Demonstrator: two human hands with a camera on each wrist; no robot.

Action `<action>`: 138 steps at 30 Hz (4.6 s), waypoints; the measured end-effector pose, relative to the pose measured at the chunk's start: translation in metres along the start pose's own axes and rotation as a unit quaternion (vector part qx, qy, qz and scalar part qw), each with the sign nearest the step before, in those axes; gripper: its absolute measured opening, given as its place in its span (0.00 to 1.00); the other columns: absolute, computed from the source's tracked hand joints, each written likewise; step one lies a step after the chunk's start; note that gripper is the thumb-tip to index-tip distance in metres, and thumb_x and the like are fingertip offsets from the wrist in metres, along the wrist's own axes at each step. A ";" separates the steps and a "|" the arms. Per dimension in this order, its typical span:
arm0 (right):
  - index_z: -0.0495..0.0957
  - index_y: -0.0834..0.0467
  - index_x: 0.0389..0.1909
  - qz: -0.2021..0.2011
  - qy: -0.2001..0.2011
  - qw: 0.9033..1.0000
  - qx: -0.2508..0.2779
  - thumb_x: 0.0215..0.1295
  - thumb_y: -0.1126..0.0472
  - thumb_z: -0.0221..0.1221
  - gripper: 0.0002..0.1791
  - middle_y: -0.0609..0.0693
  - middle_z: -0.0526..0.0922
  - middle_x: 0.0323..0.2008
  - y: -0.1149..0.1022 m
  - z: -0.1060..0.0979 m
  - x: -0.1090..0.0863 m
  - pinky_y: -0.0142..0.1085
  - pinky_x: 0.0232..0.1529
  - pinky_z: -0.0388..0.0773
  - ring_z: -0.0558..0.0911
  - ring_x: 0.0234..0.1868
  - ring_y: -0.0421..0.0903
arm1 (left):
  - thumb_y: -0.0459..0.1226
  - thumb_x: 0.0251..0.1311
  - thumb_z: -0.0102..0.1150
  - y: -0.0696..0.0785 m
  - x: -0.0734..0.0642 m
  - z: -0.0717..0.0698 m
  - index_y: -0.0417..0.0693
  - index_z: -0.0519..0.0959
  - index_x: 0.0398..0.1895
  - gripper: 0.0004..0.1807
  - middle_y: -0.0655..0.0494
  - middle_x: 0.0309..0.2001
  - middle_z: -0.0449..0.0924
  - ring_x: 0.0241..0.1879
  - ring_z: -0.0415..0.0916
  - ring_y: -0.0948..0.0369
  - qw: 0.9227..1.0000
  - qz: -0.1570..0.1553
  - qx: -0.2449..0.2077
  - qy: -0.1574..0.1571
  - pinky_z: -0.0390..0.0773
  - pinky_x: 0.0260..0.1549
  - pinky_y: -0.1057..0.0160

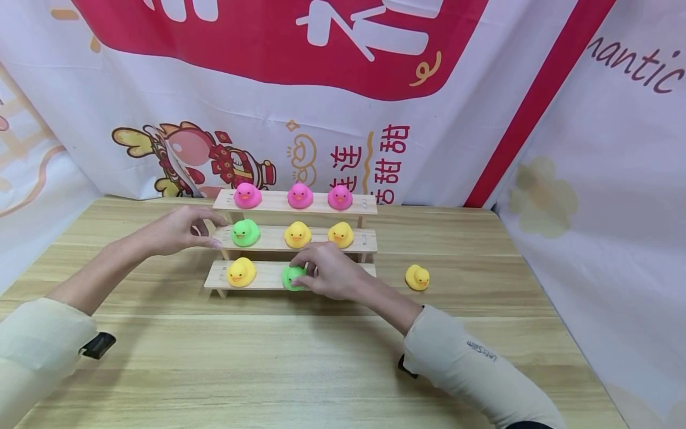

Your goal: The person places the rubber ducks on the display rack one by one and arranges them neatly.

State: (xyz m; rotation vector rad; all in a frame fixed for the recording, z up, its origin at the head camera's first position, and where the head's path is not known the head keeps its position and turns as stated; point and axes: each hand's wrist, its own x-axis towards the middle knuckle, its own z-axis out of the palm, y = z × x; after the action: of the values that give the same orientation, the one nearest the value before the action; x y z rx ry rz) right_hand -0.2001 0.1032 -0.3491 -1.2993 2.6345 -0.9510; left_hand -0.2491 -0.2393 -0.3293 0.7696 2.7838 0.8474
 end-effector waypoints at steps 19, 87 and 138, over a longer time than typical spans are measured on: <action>0.87 0.62 0.49 0.033 0.008 0.999 -0.001 0.65 0.62 0.72 0.14 0.51 0.86 0.41 -0.002 0.007 0.005 0.27 0.34 0.81 0.82 0.34 0.39 | 0.38 0.60 0.75 0.001 0.001 0.000 0.31 0.83 0.56 0.25 0.40 0.50 0.84 0.37 0.81 0.57 0.999 0.014 0.039 -0.005 0.83 0.38 0.58; 0.86 0.67 0.49 0.172 0.060 0.983 0.001 0.63 0.68 0.71 0.14 0.55 0.88 0.38 0.101 -0.096 -0.132 0.33 0.31 0.84 0.85 0.30 0.44 | 0.39 0.63 0.73 -0.001 -0.001 0.001 0.32 0.83 0.57 0.25 0.43 0.48 0.83 0.37 0.82 0.57 1.000 0.011 0.023 -0.005 0.84 0.40 0.56; 0.84 0.70 0.48 0.156 -0.003 0.985 0.070 0.61 0.72 0.71 0.15 0.61 0.86 0.46 0.120 -0.092 -0.148 0.31 0.39 0.83 0.84 0.37 0.42 | 0.39 0.61 0.74 0.000 -0.001 0.001 0.31 0.83 0.57 0.25 0.41 0.50 0.83 0.37 0.81 0.57 0.999 0.018 0.037 -0.003 0.84 0.40 0.56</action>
State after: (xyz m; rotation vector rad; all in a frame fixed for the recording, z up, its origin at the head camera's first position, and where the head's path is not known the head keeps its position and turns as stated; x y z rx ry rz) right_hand -0.2171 0.3126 -0.3725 -0.8262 2.6039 -1.0525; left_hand -0.2484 -0.2393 -0.3305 0.8350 2.8179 0.7508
